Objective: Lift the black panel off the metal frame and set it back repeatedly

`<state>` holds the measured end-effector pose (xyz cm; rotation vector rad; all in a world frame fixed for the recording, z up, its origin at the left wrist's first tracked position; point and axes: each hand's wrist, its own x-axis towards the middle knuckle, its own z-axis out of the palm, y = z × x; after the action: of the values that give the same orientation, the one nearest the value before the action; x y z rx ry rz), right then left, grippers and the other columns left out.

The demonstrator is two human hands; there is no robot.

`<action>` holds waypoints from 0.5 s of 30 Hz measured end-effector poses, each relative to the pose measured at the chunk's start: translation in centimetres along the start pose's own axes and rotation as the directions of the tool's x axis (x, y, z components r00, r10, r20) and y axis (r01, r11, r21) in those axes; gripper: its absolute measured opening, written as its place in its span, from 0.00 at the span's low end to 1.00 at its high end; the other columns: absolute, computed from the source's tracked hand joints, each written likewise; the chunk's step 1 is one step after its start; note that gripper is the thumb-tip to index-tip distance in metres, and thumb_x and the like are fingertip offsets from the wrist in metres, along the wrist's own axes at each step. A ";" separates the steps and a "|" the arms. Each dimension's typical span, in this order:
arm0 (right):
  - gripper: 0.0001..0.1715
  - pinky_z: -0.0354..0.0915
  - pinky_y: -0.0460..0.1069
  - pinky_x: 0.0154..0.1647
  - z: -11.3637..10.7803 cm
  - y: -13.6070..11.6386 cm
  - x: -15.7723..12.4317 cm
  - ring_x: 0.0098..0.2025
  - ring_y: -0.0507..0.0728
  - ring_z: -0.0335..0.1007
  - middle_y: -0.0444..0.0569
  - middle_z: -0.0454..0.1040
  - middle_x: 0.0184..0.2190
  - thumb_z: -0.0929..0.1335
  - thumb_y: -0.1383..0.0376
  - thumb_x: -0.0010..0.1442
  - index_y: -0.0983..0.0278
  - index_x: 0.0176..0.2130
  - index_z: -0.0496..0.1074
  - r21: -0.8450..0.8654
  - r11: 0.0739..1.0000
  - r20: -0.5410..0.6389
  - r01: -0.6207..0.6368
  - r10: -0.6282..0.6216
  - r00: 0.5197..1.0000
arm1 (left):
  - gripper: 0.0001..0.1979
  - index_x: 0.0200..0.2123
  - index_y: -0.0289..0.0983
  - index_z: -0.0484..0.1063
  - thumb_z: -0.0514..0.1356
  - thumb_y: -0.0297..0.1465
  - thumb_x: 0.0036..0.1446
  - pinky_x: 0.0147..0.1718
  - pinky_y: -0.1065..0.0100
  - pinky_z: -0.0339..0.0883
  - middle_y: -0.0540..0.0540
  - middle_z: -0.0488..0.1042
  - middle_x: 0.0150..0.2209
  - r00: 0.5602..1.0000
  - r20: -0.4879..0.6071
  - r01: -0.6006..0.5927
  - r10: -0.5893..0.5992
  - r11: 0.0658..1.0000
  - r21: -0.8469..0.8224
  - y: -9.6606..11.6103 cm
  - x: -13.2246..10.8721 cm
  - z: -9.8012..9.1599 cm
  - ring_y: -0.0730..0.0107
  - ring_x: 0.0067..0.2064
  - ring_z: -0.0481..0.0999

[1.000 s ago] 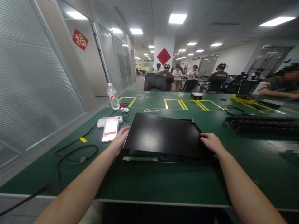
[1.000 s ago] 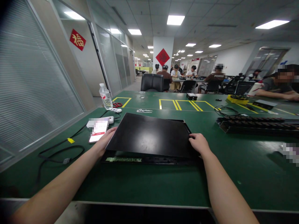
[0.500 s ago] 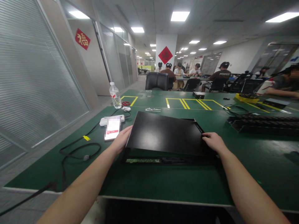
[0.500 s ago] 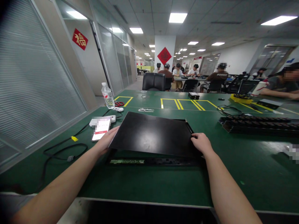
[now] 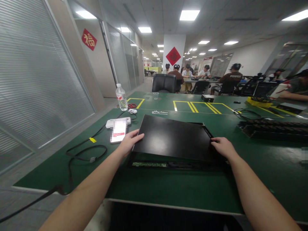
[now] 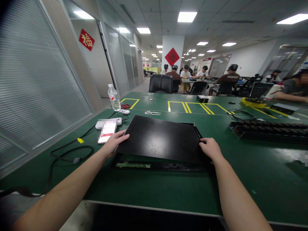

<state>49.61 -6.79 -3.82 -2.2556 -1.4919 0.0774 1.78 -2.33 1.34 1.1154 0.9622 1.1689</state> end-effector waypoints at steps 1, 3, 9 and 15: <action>0.20 0.70 0.56 0.51 0.0 0.0 0.0 0.50 0.66 0.76 0.57 0.80 0.48 0.68 0.60 0.55 0.62 0.43 0.83 -0.009 1.000 0.002 -0.006 0.006 1.000 | 0.31 0.50 0.34 0.81 0.76 0.36 0.40 0.44 0.57 0.77 0.38 0.84 0.42 0.999 0.027 0.019 -0.019 1.000 0.001 0.0 -0.1 -0.1 0.48 0.45 0.83; 0.20 0.70 0.55 0.51 -0.1 -0.2 -0.1 0.51 0.65 0.76 0.57 0.79 0.49 0.68 0.61 0.55 0.62 0.44 0.83 -0.022 1.000 0.002 -0.011 0.011 1.000 | 0.34 0.53 0.35 0.79 0.76 0.35 0.40 0.43 0.57 0.77 0.38 0.84 0.42 0.997 0.059 0.053 -0.053 0.999 -0.004 0.1 -0.2 -0.3 0.49 0.44 0.83; 0.27 0.69 0.55 0.50 -0.7 -1.1 -0.5 0.49 0.64 0.76 0.57 0.79 0.49 0.68 0.61 0.56 0.64 0.54 0.78 0.073 0.995 0.022 -0.065 0.064 0.998 | 0.37 0.56 0.36 0.77 0.77 0.35 0.41 0.45 0.54 0.77 0.38 0.84 0.43 0.997 0.073 0.037 -0.034 0.999 -0.033 0.6 -0.4 -0.2 0.48 0.45 0.83; 0.28 0.68 0.56 0.51 -1.4 -1.8 -0.7 0.51 0.66 0.75 0.60 0.79 0.48 0.66 0.57 0.60 0.67 0.54 0.77 0.173 0.974 0.025 -0.146 0.144 0.989 | 0.37 0.55 0.37 0.79 0.78 0.37 0.38 0.53 0.52 0.73 0.38 0.83 0.48 0.994 0.068 -0.084 0.086 0.996 -0.039 0.8 -0.6 0.2 0.45 0.51 0.81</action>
<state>48.10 -7.27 -2.01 -2.2214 -1.2711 0.2566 1.70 -2.96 2.14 1.1700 0.8443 1.2038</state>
